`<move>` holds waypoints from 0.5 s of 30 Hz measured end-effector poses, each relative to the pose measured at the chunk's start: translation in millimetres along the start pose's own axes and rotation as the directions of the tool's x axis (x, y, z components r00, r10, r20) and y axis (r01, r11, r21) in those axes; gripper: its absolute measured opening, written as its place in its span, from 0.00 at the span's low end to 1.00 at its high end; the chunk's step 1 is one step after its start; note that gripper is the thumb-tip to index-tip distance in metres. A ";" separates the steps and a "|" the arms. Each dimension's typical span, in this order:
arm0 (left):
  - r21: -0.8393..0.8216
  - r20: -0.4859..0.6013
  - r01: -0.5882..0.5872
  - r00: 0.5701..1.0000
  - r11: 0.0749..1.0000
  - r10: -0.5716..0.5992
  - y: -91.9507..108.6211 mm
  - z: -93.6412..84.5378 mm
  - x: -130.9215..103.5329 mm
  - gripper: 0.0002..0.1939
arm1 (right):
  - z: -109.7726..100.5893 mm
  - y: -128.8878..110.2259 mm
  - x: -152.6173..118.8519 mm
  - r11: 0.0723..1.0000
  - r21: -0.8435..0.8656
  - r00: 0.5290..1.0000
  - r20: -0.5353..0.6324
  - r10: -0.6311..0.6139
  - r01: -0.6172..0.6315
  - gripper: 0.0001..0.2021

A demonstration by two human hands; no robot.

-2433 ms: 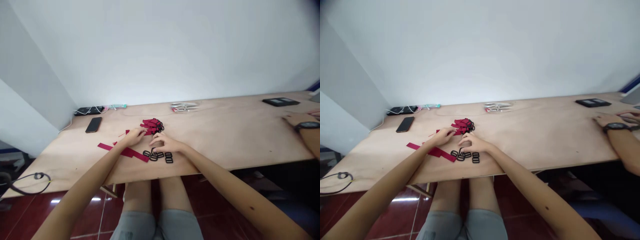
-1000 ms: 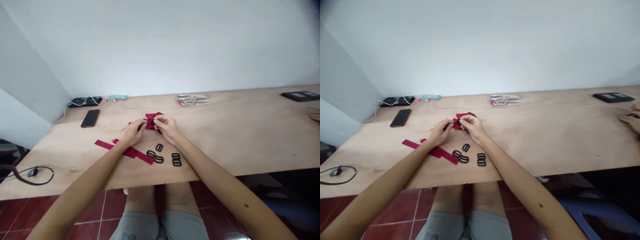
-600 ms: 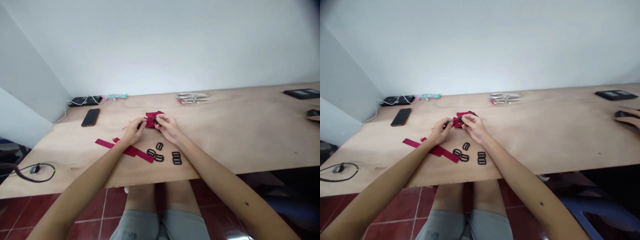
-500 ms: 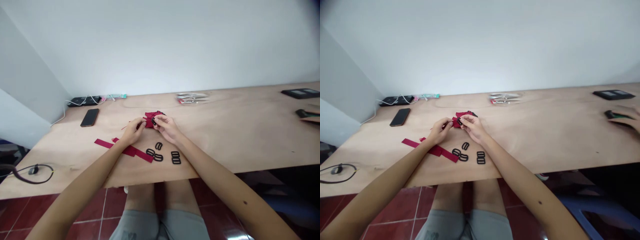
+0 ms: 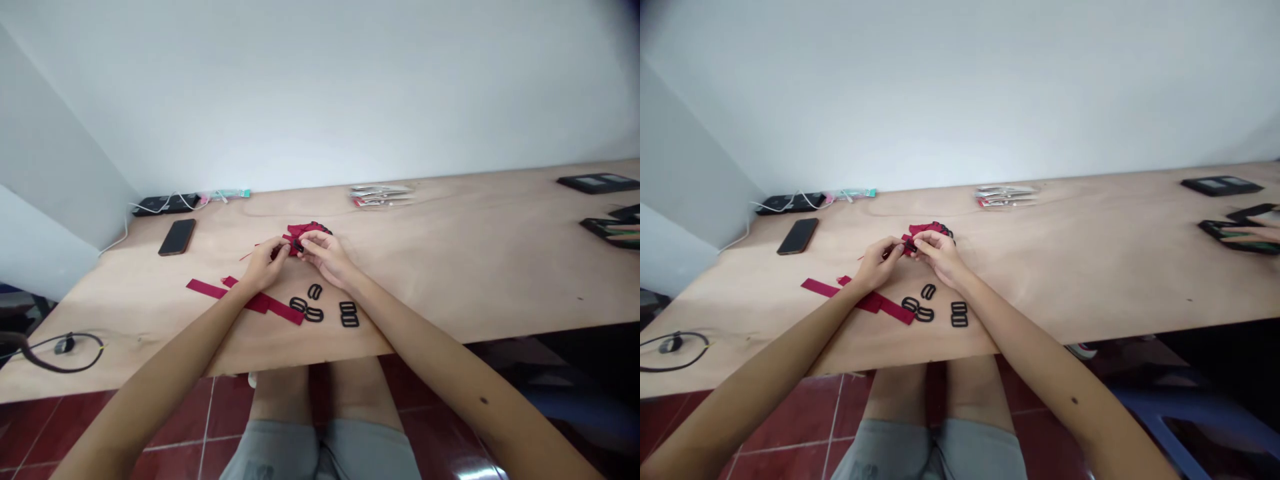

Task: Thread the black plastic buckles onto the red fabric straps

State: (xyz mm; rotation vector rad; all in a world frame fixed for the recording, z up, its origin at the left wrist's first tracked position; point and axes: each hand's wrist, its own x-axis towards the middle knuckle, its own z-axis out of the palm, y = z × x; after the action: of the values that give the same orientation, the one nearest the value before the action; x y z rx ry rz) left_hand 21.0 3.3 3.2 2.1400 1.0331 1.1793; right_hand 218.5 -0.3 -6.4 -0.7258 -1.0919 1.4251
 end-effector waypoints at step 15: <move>0.053 -0.022 -0.119 0.992 0.991 0.120 2.1 0.8 -4.7 0.17 | 0.5 4.8 -1.7 0.952 -0.289 0.994 0.075 -0.081 0.099 0.20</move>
State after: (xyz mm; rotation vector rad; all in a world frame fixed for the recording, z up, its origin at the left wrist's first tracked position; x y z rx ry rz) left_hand 20.8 -1.8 1.9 2.2602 0.9671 1.2503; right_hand 216.4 -1.7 -10.9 -0.8332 -1.3863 1.2283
